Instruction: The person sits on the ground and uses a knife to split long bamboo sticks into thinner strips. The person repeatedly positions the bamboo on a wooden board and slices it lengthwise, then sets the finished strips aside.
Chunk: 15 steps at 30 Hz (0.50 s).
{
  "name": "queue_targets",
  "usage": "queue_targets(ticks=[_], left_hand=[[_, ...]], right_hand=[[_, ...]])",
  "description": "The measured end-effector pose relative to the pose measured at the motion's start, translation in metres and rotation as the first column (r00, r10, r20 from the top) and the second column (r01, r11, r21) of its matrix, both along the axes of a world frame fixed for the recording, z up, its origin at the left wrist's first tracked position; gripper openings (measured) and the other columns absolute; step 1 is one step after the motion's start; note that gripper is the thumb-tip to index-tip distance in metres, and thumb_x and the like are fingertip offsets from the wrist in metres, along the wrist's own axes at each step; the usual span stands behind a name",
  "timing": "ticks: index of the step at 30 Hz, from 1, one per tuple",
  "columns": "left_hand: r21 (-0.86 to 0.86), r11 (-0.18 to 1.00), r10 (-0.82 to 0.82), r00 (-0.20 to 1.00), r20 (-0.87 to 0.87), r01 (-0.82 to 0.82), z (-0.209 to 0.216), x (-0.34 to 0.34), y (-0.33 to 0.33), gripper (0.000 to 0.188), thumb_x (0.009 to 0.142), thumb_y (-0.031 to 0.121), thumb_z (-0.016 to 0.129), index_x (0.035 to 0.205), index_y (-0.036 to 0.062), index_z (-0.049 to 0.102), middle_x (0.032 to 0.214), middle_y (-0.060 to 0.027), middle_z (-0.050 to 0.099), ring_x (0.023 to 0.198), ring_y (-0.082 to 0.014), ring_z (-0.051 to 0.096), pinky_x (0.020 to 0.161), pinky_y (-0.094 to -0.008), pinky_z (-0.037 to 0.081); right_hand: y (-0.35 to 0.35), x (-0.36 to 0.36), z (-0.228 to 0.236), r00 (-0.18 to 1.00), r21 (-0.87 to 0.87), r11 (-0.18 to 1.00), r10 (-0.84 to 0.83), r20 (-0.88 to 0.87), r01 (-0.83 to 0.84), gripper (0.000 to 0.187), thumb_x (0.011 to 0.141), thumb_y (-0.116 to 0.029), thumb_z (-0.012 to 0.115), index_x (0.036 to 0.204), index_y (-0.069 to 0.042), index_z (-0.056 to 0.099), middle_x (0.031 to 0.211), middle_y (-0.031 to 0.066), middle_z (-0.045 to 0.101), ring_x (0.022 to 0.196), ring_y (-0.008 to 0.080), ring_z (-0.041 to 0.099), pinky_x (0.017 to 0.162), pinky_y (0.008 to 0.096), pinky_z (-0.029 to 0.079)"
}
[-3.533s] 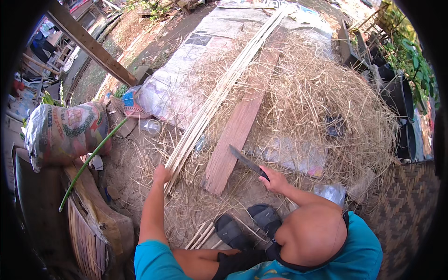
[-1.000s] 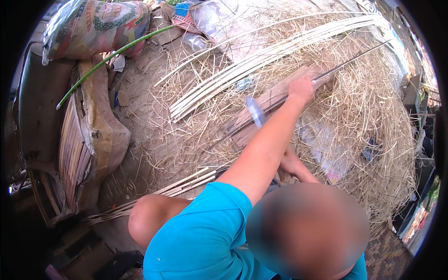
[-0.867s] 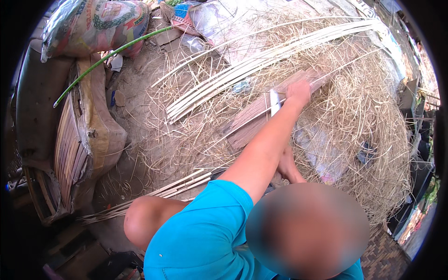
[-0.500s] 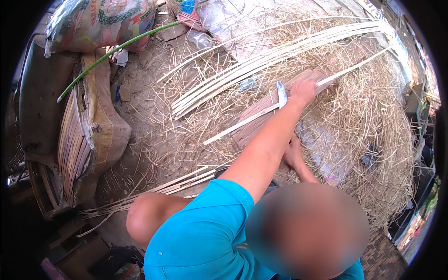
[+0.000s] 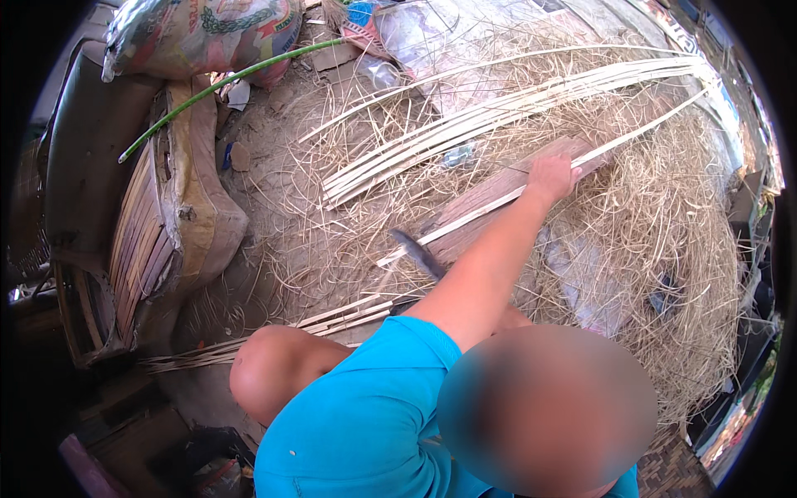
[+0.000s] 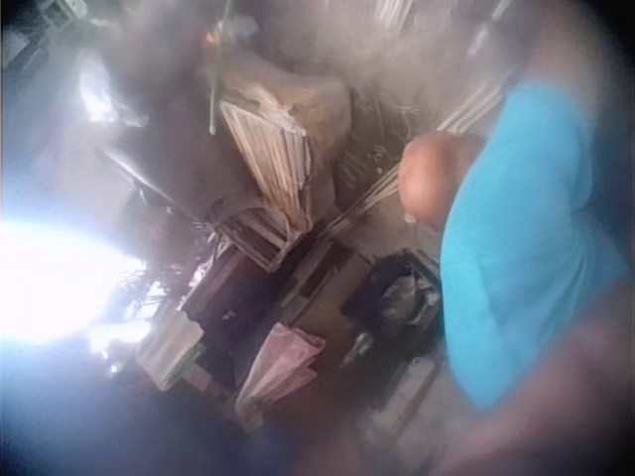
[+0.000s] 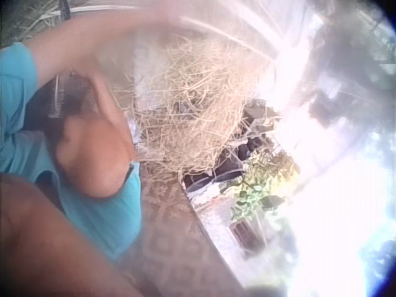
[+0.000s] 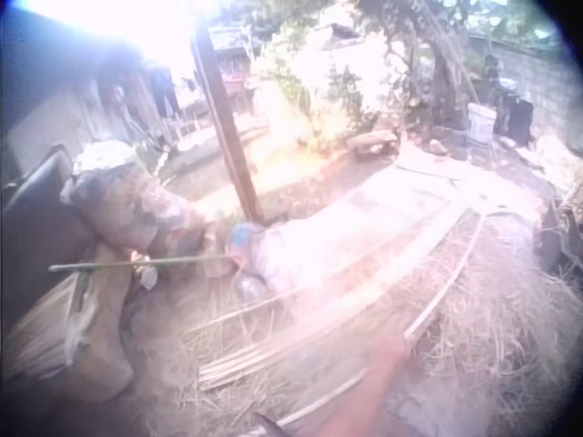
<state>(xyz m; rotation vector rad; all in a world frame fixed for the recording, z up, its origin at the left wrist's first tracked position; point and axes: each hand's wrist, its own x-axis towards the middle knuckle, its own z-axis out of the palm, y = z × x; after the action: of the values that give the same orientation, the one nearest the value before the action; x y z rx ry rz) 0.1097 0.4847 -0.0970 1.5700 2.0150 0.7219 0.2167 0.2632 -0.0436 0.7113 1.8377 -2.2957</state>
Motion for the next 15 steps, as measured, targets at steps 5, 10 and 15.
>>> queue_targets(ticks=[5, 10, 15], left_hand=[[-0.080, 0.994, -0.071, 0.997, -0.011, 0.069, 0.011, -0.008, 0.003, 0.042, 0.105, 0.039, 0.048, 0.120, 0.0015, 0.060, 0.106, -0.0187, 0.074, 0.103, -0.0358, 0.070, 0.091, -0.0477, 0.051], [-0.081, 0.995, -0.066, 0.998, 0.005, 0.066, 0.012, 0.007, 0.020, 0.041, 0.105, 0.039, 0.050, 0.111, 0.0015, 0.064, 0.102, -0.0187, 0.074, 0.098, -0.0356, 0.071, 0.087, -0.0470, 0.054], [-0.098, 0.995, 0.004, 1.000, 0.010, -0.003, -0.004, -0.001, 0.027, 0.042, 0.105, 0.040, 0.048, 0.105, 0.0023, 0.066, 0.100, -0.0180, 0.075, 0.097, -0.0350, 0.072, 0.084, -0.0466, 0.055]], right_hand=[[-0.009, -0.004, 0.023, 0.988, -0.158, 0.981, 0.127, 0.083, -0.113, 0.046, 0.095, -0.017, 0.062, 0.136, 0.002, 0.054, 0.092, 0.0120, 0.071, 0.065, 0.0128, 0.063, 0.056, 0.0307, 0.052], [0.029, 0.005, 0.028, 0.982, 0.093, 0.993, 0.055, 0.182, -0.073, 0.031, 0.100, -0.019, 0.057, 0.123, 0.001, 0.060, 0.086, 0.0098, 0.069, 0.065, 0.0129, 0.064, 0.055, 0.0294, 0.052], [0.057, 0.007, -0.030, 0.836, 0.071, 0.856, -0.517, 0.185, 0.513, 0.027, 0.104, -0.018, 0.052, 0.122, 0.002, 0.058, 0.086, 0.0089, 0.068, 0.062, 0.0131, 0.062, 0.055, 0.0304, 0.052]])
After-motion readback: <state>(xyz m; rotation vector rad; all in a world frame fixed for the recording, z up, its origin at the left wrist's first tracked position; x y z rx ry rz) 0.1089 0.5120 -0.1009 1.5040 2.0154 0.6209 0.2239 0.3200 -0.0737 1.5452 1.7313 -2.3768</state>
